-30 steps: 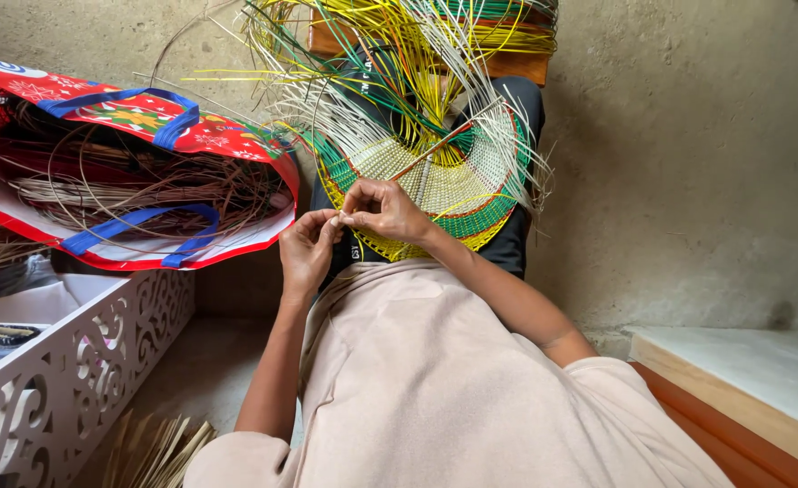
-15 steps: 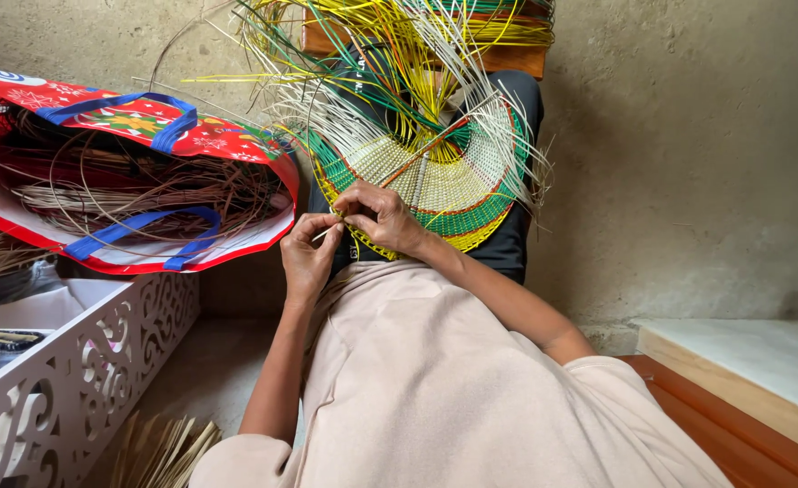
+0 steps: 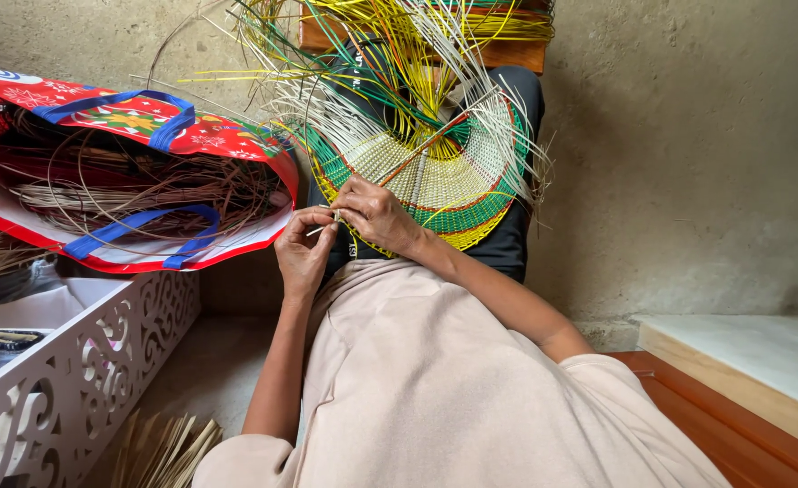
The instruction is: Weaving colored strands into a circular pattern to create a mat
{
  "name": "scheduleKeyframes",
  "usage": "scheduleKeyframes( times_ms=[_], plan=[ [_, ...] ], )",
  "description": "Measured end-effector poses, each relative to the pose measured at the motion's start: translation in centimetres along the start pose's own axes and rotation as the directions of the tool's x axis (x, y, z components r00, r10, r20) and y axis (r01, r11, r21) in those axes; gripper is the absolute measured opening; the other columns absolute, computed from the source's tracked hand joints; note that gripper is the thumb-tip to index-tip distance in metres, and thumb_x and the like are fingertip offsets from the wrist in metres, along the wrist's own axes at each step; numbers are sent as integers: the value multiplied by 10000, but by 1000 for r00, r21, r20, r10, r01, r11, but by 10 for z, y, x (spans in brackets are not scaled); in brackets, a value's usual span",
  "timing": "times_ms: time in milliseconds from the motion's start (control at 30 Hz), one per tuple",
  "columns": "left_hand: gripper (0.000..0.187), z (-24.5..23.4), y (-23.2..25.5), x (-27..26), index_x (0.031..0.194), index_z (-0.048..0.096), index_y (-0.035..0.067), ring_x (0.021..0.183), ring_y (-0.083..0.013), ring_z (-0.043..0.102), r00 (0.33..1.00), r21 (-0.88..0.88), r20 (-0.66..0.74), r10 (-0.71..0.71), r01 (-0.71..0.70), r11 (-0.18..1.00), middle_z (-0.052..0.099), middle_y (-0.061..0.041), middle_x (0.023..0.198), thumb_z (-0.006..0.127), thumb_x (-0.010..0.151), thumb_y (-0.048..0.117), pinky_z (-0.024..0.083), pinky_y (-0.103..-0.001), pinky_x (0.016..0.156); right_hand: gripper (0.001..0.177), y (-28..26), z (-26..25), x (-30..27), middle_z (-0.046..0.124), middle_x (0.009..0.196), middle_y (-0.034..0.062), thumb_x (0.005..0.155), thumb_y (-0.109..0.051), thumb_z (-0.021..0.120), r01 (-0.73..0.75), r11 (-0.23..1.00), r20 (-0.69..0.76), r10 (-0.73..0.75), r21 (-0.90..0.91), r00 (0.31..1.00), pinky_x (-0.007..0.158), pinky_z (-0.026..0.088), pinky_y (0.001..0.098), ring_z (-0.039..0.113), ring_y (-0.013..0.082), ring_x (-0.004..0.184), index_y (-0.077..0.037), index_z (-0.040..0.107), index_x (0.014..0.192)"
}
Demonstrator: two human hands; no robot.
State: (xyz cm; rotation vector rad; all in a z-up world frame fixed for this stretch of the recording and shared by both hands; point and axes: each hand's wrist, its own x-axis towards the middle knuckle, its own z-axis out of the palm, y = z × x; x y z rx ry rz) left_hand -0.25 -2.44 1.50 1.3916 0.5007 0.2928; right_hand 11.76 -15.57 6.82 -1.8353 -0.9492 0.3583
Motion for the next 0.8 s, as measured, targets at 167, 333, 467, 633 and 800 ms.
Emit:
scheduleKeyframes(
  times_ms=[167, 333, 467, 633, 800],
  plan=[
    [119, -3, -10, -5, 1004, 730, -26, 834, -134, 692, 983, -1, -118, -139, 140, 990, 721, -128, 951, 769, 895, 3, 628, -279, 724, 119, 3, 1, -1, 609, 910, 91, 912, 41, 676, -22, 1000, -5, 22, 6, 1000, 713, 559, 369, 679, 309, 791, -63, 710, 960],
    [156, -3, -5, -1, 1074, 780, -2, 748, -155, 696, 993, 71, -85, -76, 82, 994, 731, -168, 921, 779, 921, 29, 617, -271, 629, 117, 3, 2, 0, 609, 901, 86, 911, 38, 684, -37, 999, -12, 37, 14, 999, 710, 560, 362, 683, 300, 789, -65, 716, 954],
    [144, 2, 1, -3, 1074, 790, 7, 770, -147, 696, 999, 68, -50, -3, 6, 998, 743, -160, 943, 771, 931, 11, 627, -269, 653, 97, 4, 2, -1, 607, 877, 93, 892, 39, 698, -32, 999, -38, 32, 17, 999, 680, 549, 363, 678, 301, 775, -52, 713, 922],
    [213, 9, 18, -12, 1121, 783, 21, 848, -146, 704, 998, 95, -38, 56, -52, 994, 758, -162, 997, 785, 908, 3, 619, -289, 680, 68, 8, 4, -2, 608, 849, 85, 894, 11, 714, -34, 999, -74, 36, 34, 997, 648, 545, 360, 673, 287, 745, -52, 697, 911],
    [222, 13, 11, -11, 1087, 806, 39, 838, -178, 708, 979, 205, -91, 181, -160, 966, 738, -127, 928, 805, 876, -31, 594, -322, 672, 95, 11, 3, -4, 638, 856, 51, 887, -90, 780, -18, 996, -74, 25, 85, 997, 512, 499, 296, 628, 195, 599, -94, 696, 842]
  ],
)
